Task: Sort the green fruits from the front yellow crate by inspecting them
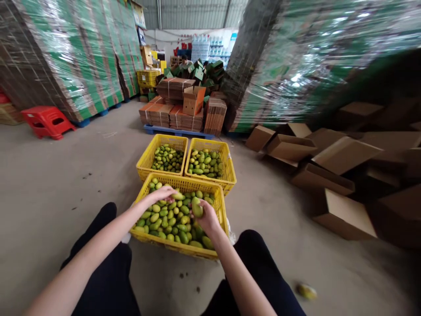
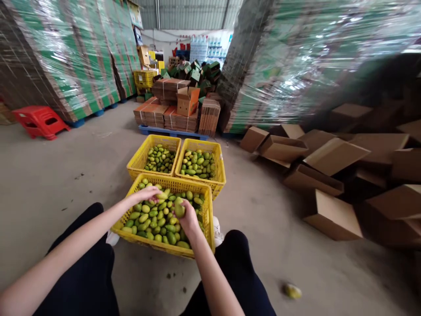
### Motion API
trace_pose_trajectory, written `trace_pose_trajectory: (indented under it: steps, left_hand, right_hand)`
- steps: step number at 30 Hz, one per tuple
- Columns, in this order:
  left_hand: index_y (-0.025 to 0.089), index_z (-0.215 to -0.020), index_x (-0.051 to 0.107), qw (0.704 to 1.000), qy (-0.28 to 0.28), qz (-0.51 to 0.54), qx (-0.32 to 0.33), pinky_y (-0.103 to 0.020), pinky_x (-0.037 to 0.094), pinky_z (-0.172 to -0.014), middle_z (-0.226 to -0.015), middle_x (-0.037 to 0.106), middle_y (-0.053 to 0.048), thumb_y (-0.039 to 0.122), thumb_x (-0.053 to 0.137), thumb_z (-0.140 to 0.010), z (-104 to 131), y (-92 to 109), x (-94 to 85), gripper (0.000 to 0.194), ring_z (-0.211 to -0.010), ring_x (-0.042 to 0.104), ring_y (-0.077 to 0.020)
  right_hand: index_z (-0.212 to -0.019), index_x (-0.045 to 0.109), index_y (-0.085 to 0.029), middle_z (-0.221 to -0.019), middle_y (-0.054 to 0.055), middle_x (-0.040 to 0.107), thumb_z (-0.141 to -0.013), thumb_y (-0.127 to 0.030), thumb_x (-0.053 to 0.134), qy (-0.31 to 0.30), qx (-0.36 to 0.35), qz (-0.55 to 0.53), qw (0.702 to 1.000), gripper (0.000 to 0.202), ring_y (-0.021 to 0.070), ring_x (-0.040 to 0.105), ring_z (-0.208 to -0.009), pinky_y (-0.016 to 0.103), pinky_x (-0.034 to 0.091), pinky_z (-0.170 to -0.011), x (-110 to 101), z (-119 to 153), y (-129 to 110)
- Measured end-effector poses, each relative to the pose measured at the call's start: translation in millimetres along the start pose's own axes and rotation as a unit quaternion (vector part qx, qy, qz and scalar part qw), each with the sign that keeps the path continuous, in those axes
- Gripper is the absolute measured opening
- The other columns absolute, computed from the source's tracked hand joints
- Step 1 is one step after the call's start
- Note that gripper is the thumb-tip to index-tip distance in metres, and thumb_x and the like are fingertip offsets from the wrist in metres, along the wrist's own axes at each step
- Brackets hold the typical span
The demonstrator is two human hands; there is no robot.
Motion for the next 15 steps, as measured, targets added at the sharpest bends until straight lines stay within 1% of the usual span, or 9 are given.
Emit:
trace_pose_trajectory:
  steps: [1,3,5,6,8,9,11,13,15]
  left_hand:
    - [0.017,-0.089,0.062,0.999,0.008,0.034,0.023,-0.026,0.045,-0.066,-0.073,0.069,-0.002,0.047,0.07,-0.073,10,14,-1.3,0.035,-0.068,0.064,-0.0148]
    - [0.017,-0.104,0.06,0.986,0.019,0.139,0.094,-0.025,0.046,-0.069,-0.092,0.073,-0.005,0.037,0.075,-0.071,32,39,-3.2,0.042,-0.075,0.067,-0.0136]
    - [0.018,-0.114,0.06,0.965,0.027,0.214,0.147,-0.024,0.046,-0.071,-0.103,0.072,-0.007,0.03,0.08,-0.067,51,55,-2.7,0.052,-0.078,0.067,-0.013]
    - [0.018,-0.116,0.061,0.958,0.034,0.237,0.16,-0.025,0.047,-0.072,-0.106,0.072,-0.007,0.028,0.081,-0.066,59,58,-1.4,0.055,-0.079,0.068,-0.0133]
    - [0.017,-0.112,0.063,0.945,0.06,0.269,0.178,-0.027,0.048,-0.079,-0.107,0.072,-0.008,0.024,0.083,-0.062,67,59,2.2,0.054,-0.086,0.068,-0.0152]
    - [0.016,-0.108,0.064,0.937,0.078,0.282,0.189,-0.028,0.048,-0.085,-0.106,0.072,-0.008,0.022,0.084,-0.06,69,57,3.8,0.052,-0.091,0.067,-0.0165]
    - [0.016,-0.102,0.064,0.925,0.11,0.292,0.215,-0.032,0.046,-0.095,-0.104,0.073,-0.007,0.02,0.085,-0.058,72,54,6.1,0.049,-0.1,0.066,-0.0187]
    - [0.017,-0.099,0.062,0.928,0.127,0.269,0.223,-0.035,0.045,-0.098,-0.102,0.073,-0.006,0.018,0.085,-0.057,74,51,6.9,0.048,-0.102,0.065,-0.0196]
    - [0.018,-0.099,0.062,0.942,0.133,0.22,0.216,-0.036,0.046,-0.097,-0.102,0.072,-0.006,0.018,0.085,-0.057,78,50,6.6,0.048,-0.1,0.065,-0.0196]
  right_hand:
    - [-0.075,0.057,-0.022,-0.068,0.0,0.067,-0.052,-0.036,0.065,-0.014,-0.003,0.0,1.0,0.028,0.0172,0.059,-0.059,0.027,0.043,-0.049,5,-1,-6]
    - [-0.082,0.06,-0.023,-0.078,0.001,0.07,-0.052,-0.032,0.068,-0.032,-0.034,0.021,0.999,0.033,0.0197,0.064,-0.071,0.028,0.048,-0.056,12,-1,-21]
    - [-0.093,0.062,-0.024,-0.091,0.001,0.072,-0.055,-0.029,0.073,-0.049,-0.11,0.083,0.989,0.04,0.0211,0.066,-0.085,0.03,0.052,-0.068,17,-2,-38]
    - [-0.098,0.063,-0.025,-0.099,0.001,0.072,-0.056,-0.029,0.075,-0.051,-0.161,0.128,0.977,0.044,0.0217,0.065,-0.091,0.032,0.053,-0.075,18,-3,-45]
    - [-0.107,0.062,-0.025,-0.113,0.003,0.069,-0.059,-0.03,0.078,-0.036,-0.26,0.221,0.939,0.05,0.0233,0.064,-0.102,0.036,0.052,-0.085,18,-6,-51]
    - [-0.109,0.062,-0.024,-0.117,0.005,0.068,-0.061,-0.031,0.079,-0.023,-0.296,0.256,0.92,0.052,0.0243,0.063,-0.104,0.038,0.052,-0.088,18,-7,-50]
    - [-0.114,0.061,-0.023,-0.121,0.008,0.067,-0.066,-0.033,0.077,-0.004,-0.347,0.308,0.886,0.052,0.0258,0.064,-0.105,0.041,0.053,-0.087,19,-8,-43]
    - [-0.119,0.06,-0.024,-0.121,0.009,0.067,-0.073,-0.032,0.073,0.0,-0.401,0.358,0.843,0.049,0.026,0.065,-0.104,0.042,0.054,-0.087,26,-4,-36]
    - [-0.121,0.06,-0.026,-0.12,0.009,0.067,-0.078,-0.029,0.07,-0.003,-0.468,0.408,0.784,0.043,0.0256,0.064,-0.108,0.043,0.053,-0.092,35,5,-33]
Point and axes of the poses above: each hand's wrist, its own z-axis away from the middle knuckle, its own x-axis out of the palm, y = z × x, the point moved 2 cm from there along -z, towards the middle knuckle
